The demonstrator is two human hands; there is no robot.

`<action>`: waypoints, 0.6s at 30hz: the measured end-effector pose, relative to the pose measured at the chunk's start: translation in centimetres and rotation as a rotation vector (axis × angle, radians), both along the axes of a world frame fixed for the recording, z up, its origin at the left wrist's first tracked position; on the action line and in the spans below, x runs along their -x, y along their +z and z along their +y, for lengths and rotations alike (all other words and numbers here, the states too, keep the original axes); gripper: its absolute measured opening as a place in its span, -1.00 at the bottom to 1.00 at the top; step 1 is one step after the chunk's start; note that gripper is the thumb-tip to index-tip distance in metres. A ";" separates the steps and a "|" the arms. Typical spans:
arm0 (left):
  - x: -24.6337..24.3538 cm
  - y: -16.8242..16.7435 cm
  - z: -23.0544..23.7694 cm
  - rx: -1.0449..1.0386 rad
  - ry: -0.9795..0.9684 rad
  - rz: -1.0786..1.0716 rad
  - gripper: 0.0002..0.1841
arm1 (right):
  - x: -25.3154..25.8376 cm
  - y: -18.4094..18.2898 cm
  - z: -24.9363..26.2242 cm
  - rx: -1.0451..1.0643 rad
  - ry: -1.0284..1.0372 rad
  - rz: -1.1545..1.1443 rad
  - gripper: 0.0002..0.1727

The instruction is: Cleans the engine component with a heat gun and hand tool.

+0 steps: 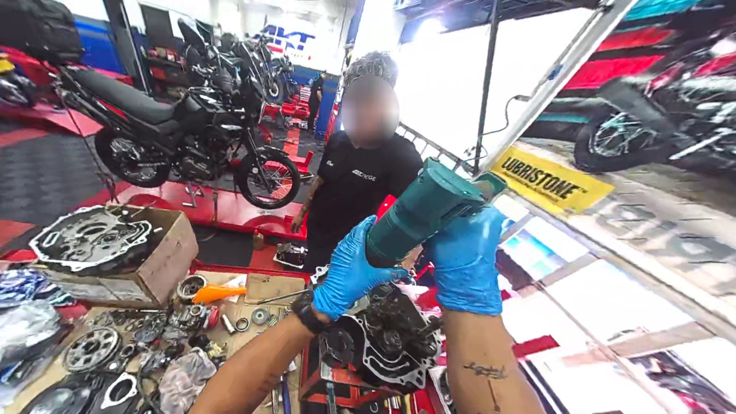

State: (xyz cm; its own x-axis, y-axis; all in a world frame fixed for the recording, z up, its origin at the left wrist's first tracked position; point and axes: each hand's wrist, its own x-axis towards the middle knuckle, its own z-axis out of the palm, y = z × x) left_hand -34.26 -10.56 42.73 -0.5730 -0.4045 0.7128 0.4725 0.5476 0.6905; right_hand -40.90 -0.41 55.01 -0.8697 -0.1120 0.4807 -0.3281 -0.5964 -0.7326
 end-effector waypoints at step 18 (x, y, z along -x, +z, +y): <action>0.1 -0.3 -1.9 -0.399 -0.365 -0.077 -0.10 | 3.4 -4.3 7.1 -1.225 -0.255 1.266 -0.43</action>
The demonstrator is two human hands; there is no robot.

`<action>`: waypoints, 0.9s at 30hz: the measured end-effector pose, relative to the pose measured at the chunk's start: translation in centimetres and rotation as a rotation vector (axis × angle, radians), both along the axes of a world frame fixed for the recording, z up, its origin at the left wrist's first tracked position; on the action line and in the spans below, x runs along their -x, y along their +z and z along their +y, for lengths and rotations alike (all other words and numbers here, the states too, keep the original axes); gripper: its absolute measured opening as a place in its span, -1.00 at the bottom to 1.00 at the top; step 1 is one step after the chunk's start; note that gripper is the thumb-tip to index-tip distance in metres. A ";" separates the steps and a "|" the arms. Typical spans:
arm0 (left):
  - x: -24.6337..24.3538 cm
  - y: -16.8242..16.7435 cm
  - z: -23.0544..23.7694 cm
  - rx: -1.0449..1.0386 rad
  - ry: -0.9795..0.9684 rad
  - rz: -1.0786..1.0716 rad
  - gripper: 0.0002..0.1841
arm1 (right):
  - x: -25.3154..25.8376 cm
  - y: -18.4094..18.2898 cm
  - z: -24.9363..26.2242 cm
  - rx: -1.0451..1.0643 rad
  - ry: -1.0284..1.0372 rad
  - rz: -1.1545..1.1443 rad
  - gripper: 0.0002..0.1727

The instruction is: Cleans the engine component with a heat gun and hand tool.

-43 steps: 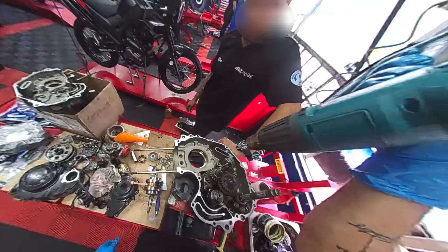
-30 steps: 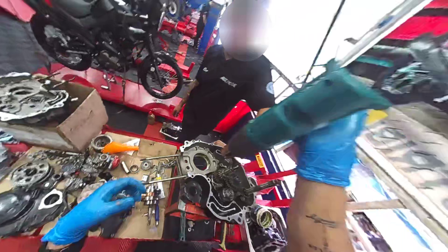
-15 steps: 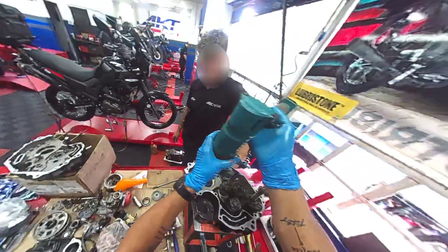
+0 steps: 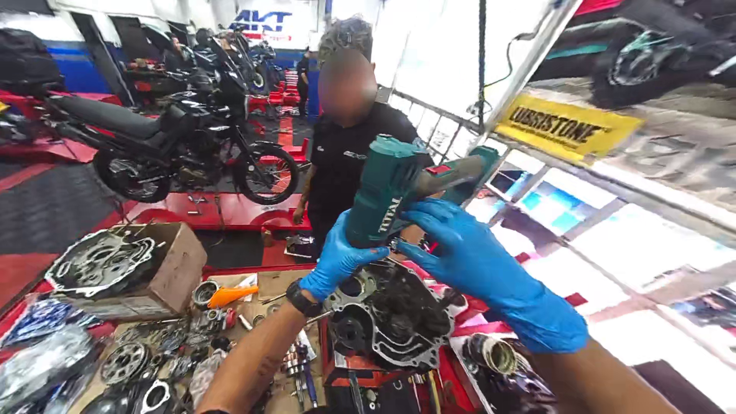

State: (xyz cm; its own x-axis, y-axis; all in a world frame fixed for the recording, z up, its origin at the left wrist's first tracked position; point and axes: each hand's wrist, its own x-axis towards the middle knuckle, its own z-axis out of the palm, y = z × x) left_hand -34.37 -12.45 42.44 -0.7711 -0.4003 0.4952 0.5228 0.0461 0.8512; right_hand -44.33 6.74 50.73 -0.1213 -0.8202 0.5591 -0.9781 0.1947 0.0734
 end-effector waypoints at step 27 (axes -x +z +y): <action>-13.8 -11.8 -2.6 0.887 0.546 -0.512 -0.48 | -0.4 -6.4 -3.3 0.141 -0.374 -0.072 0.05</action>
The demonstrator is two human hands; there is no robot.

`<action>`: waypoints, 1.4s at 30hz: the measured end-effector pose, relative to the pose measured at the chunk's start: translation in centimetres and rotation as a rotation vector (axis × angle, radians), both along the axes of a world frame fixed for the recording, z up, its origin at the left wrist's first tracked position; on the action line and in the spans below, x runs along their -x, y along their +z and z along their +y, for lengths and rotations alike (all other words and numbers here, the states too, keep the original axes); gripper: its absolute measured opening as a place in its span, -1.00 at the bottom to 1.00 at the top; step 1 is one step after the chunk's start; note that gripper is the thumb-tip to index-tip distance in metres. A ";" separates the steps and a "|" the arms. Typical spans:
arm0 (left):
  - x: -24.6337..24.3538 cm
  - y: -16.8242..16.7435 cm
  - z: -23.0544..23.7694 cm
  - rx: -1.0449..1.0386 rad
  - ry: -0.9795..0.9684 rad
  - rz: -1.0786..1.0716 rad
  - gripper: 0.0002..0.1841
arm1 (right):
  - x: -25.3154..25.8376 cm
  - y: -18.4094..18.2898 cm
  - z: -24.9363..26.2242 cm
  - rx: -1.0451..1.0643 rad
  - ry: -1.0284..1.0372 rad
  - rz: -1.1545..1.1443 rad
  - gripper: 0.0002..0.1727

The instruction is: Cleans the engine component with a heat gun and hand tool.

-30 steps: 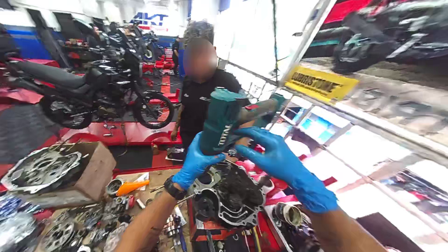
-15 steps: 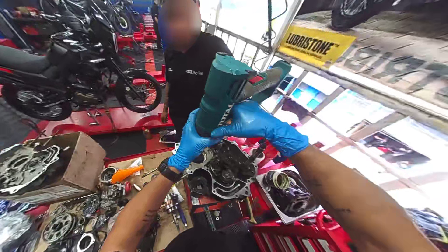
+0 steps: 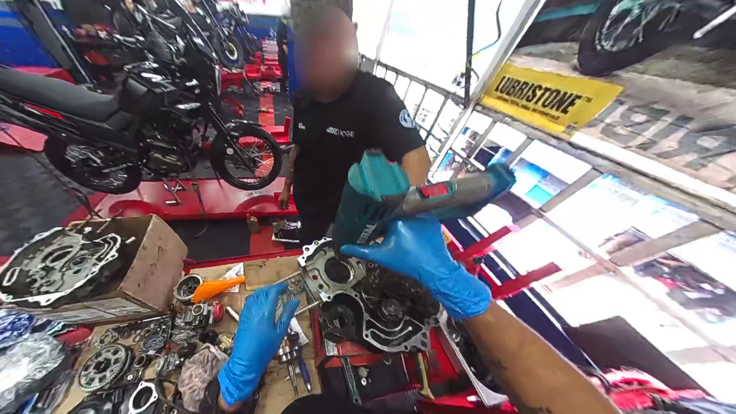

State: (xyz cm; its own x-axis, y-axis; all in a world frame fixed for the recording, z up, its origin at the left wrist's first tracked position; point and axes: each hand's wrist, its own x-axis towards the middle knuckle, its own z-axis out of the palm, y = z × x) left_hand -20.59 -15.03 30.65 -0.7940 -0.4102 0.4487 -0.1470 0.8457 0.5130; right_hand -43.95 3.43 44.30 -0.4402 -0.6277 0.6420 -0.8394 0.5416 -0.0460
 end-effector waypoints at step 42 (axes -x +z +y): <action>-0.7 -4.4 0.7 -0.025 0.024 -0.092 -0.36 | -0.8 -2.7 -1.1 -0.206 -0.017 -0.137 0.12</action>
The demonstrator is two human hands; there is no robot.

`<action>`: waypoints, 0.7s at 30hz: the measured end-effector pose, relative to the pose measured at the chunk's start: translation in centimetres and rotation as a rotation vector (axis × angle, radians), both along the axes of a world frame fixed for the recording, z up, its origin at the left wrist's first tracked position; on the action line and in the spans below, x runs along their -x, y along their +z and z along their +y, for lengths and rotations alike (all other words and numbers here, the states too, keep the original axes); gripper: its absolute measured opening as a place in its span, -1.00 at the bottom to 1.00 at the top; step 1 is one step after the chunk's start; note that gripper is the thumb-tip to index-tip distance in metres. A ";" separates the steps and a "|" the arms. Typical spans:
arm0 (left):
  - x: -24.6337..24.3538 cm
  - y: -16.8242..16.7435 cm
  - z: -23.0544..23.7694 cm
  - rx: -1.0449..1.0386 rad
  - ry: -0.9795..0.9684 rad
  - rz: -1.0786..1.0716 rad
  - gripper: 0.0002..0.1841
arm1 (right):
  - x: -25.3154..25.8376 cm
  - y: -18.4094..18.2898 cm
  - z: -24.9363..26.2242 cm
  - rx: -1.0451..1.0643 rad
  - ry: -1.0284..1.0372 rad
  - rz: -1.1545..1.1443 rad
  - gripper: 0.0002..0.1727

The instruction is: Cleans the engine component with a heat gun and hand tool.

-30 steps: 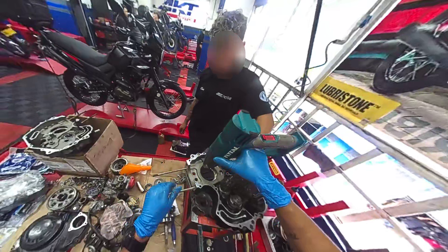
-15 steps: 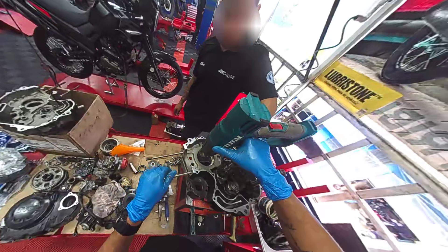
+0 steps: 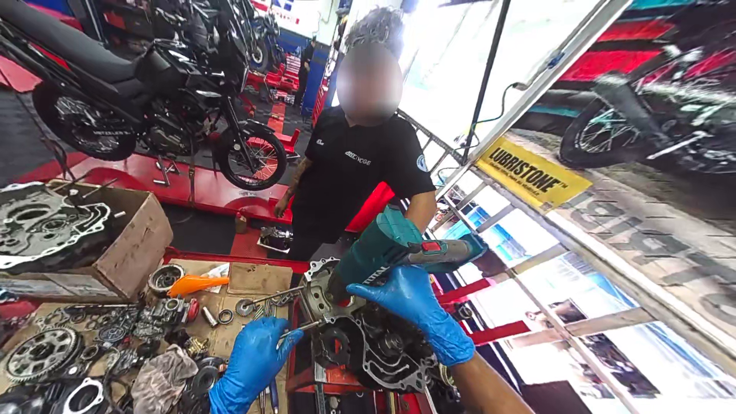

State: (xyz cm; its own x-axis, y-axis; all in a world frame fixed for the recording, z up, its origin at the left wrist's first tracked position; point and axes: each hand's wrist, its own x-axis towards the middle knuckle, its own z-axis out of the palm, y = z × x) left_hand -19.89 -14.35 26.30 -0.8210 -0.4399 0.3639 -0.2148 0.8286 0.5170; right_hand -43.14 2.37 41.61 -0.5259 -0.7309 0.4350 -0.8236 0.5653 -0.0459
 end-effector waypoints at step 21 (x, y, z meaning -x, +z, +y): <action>-0.1 -0.3 0.0 0.015 -0.012 0.008 -0.35 | 0.2 -1.5 0.0 0.166 -0.028 -0.007 0.11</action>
